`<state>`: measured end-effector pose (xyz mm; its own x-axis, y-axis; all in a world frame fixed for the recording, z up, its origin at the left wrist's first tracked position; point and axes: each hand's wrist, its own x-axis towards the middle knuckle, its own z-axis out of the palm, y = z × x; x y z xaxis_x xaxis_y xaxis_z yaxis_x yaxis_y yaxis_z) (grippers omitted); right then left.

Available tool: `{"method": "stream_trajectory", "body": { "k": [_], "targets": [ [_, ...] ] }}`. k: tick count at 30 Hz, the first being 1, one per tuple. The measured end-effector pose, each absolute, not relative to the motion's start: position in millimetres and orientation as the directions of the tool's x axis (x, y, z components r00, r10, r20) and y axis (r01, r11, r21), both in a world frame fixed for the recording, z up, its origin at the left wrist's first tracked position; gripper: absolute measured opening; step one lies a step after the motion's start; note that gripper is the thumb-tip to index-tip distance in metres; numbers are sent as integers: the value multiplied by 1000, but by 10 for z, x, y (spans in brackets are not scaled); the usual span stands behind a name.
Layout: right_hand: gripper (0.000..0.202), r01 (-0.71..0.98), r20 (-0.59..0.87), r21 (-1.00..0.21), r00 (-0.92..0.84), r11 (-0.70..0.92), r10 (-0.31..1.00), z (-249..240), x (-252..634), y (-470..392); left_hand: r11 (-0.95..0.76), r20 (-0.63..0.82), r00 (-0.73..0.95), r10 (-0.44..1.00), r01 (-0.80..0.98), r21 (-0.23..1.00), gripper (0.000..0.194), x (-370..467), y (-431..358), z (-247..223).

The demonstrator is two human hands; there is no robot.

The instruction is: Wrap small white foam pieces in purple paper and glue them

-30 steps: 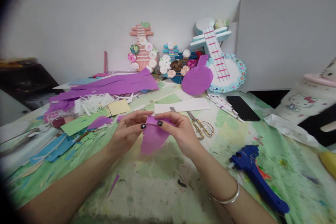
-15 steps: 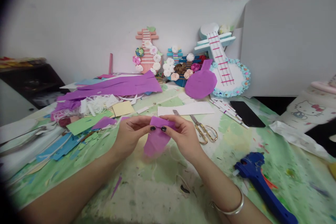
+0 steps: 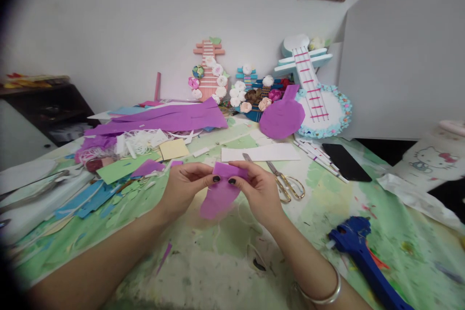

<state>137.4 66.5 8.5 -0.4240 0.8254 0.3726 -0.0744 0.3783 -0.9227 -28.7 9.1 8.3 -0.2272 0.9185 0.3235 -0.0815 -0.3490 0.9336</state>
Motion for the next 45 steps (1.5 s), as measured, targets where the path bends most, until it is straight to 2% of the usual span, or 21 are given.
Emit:
{"method": "stream_trajectory", "body": {
  "k": [8,16,24,31,39,45],
  "targets": [
    [27,-94,386,-918,-426,385,818,131,1376,653,-308,273,-219,937,-144,940,8,-285,100,106],
    [21,-179,308,-951,-514,251,801,130,1403,650,-216,173,-189,967,-240,946,12,-276,100,111],
    [18,-208,257,-963,-512,172,820,150,1369,657,-195,153,-176,972,-259,946,11,-292,127,83],
    [19,-143,268,-963,-496,227,826,149,1364,659,-206,166,-195,967,-207,956,13,-280,98,99],
    [17,-173,294,-955,-471,240,832,115,1342,659,-262,240,-205,949,-88,961,15,-278,78,90],
    [13,-135,375,-926,-437,353,817,86,1345,670,-260,240,-199,950,-78,963,15,-282,82,79]
  ]
}}
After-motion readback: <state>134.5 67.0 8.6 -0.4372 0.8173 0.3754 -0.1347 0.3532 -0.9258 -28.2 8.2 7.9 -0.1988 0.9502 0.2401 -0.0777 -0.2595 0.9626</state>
